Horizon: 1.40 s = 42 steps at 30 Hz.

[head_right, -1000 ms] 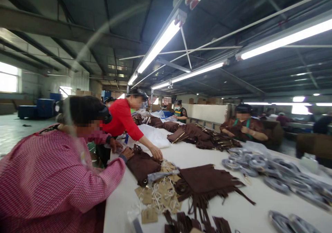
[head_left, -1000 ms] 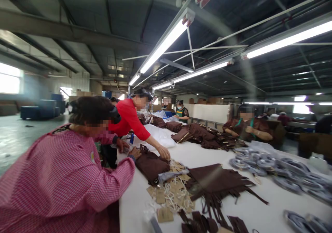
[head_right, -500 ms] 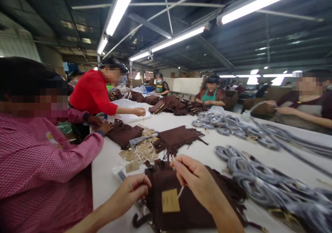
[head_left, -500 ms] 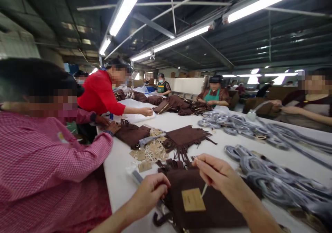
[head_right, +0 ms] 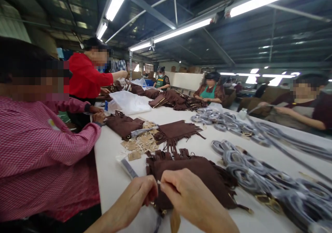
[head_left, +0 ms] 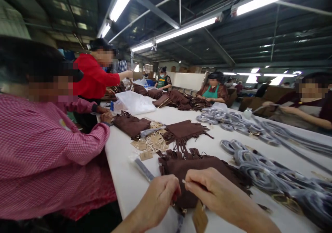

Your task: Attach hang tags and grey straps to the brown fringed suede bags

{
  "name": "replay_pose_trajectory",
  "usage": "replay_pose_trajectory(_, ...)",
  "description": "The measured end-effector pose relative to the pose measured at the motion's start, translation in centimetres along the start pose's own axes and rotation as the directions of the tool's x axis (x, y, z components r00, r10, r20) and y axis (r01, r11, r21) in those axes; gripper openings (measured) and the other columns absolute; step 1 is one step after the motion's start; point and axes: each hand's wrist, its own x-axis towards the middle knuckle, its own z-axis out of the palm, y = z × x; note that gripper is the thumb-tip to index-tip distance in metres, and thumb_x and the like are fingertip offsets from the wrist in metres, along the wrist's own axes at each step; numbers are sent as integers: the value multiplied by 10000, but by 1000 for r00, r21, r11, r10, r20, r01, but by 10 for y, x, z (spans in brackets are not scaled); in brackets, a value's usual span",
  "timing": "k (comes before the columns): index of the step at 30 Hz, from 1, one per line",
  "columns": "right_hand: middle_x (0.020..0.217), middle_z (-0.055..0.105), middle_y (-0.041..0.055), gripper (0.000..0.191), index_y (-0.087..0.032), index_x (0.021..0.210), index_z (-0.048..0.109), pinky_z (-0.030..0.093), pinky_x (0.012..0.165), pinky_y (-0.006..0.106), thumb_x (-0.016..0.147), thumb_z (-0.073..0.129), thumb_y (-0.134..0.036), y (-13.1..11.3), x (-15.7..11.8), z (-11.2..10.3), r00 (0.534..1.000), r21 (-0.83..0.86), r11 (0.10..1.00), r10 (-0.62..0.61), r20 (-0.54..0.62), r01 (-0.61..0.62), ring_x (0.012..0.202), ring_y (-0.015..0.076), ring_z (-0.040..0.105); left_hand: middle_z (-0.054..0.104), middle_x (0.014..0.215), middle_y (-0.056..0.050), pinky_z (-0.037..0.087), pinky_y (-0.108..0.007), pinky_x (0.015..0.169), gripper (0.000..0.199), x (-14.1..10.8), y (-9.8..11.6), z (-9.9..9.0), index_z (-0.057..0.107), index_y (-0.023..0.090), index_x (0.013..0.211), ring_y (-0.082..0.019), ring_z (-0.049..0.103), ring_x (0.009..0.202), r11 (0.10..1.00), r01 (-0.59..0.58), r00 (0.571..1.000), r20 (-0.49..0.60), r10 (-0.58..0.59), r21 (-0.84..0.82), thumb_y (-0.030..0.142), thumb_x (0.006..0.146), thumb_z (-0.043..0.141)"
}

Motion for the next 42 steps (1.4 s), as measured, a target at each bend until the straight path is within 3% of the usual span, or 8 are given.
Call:
replay_pose_trajectory(8, 613, 548, -33, 279, -196, 608, 428, 239, 568, 274, 885, 456, -182, 5, 11, 15, 999, -64, 998, -31, -27, 30, 594, 112, 456, 368, 536, 53, 238, -235, 498, 413, 16, 0, 10, 418, 188, 572, -95, 301, 514, 991, -77, 990, -127, 63, -107, 468, 874, 457)
replay_pose_trajectory(13, 681, 616, -38, 227, -205, 702, 577, 309, 584, 226, 906, 492, -257, 5, 16, 7, 995, 108, 992, -52, -88, 62, 632, 108, 514, 385, 559, 53, 260, -226, 510, 393, 14, -6, 0, 424, 186, 590, -92, 326, 529, 985, -95, 981, -181, 69, -141, 463, 856, 506)
replay_pose_trajectory(24, 624, 590, -46, 183, -220, 724, 667, 300, 551, 233, 859, 554, -269, -1, 22, 17, 987, 79, 990, -106, -117, 115, 583, 111, 498, 461, 591, 47, 333, -205, 509, 342, 2, -6, -13, 477, 167, 679, -77, 398, 517, 909, 24, 995, -80, -63, -417, 454, 787, 628)
replay_pose_trajectory(27, 595, 523, -61, 174, -209, 685, 589, 281, 541, 235, 848, 528, -210, 0, 21, 17, 985, 49, 995, -82, -151, 90, 562, 101, 448, 488, 662, 30, 367, -224, 569, 184, -6, -16, -15, 509, 166, 775, -102, 437, 594, 965, -12, 999, -41, 1, -263, 329, 835, 570)
replay_pose_trajectory(29, 611, 509, -64, 169, -209, 686, 542, 285, 543, 233, 847, 503, -181, 2, 21, 16, 984, 58, 995, -64, -167, 75, 575, 100, 442, 562, 823, -11, 414, -264, 709, 89, -12, -26, -15, 555, 172, 911, -147, 501, 773, 993, -107, 994, 4, 107, 40, 187, 824, 550)
replay_pose_trajectory(35, 629, 488, -57, 203, -208, 696, 489, 310, 555, 237, 893, 453, -237, 12, 21, 13, 991, 154, 987, -26, -135, 47, 599, 108, 446, 569, 1071, -75, 393, -381, 890, 104, -9, -54, -3, 567, 169, 943, -235, 471, 995, 587, -270, 963, 200, 182, 763, 154, 842, 587)
replay_pose_trajectory(40, 603, 437, -55, 217, -205, 704, 511, 285, 496, 230, 875, 502, -337, 27, -1, -12, 1000, 355, 935, -2, -23, 10, 558, 101, 373, 585, 908, -66, 385, -364, 787, 118, 8, -64, 1, 560, 158, 825, -221, 487, 873, 247, -459, 876, 387, 288, 854, 187, 930, 514)
replay_pose_trajectory(42, 577, 423, -55, 240, -208, 691, 509, 269, 472, 227, 854, 531, -383, 33, -15, -25, 1000, 446, 895, 3, 28, -15, 528, 96, 348, 590, 879, -62, 380, -357, 774, 142, 15, -65, -3, 560, 161, 834, -213, 494, 832, 207, -507, 845, 437, 307, 837, 182, 949, 479)
